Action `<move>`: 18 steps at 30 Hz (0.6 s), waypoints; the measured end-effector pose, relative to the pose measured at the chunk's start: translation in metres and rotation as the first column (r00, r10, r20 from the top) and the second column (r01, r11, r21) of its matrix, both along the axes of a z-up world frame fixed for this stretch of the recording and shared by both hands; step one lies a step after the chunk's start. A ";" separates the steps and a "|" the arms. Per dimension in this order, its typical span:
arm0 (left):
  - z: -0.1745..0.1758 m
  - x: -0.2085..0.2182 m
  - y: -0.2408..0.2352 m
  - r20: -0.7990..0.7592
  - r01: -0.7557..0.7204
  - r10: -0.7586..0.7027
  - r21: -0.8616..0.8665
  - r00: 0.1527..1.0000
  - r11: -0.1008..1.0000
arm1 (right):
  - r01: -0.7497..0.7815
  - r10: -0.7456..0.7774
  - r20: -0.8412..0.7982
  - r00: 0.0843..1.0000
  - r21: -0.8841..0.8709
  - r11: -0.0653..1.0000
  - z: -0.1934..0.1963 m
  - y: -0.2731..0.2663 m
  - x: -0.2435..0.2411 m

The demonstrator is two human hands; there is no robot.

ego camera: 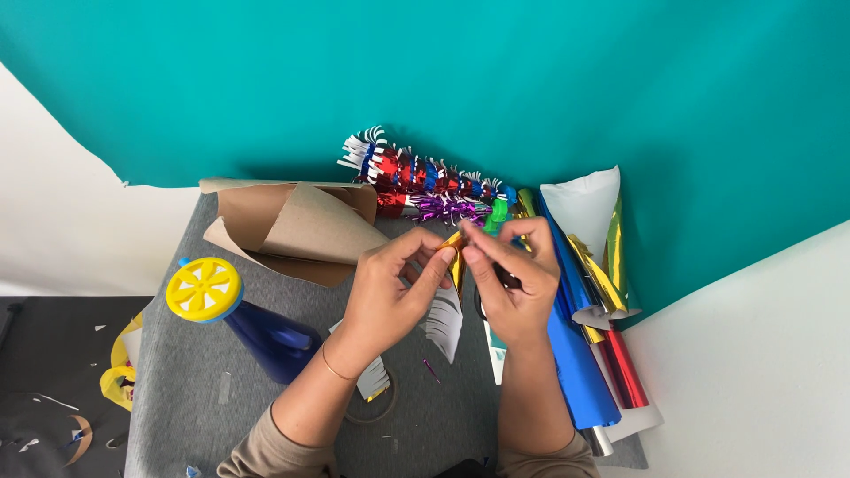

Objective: Decorating a plastic party horn by attaching fringed gold foil strips with tape

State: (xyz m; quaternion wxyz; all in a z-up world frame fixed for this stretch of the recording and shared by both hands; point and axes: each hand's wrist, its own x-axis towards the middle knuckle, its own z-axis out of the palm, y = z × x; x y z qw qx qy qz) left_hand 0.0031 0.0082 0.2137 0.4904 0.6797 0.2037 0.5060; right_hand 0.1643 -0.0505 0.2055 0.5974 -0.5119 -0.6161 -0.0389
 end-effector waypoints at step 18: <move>-0.016 0.000 0.009 0.181 0.121 -0.082 -0.219 0.980 0.968 | -0.429 0.363 -0.437 0.823 -0.059 0.902 -0.026 0.007 0.007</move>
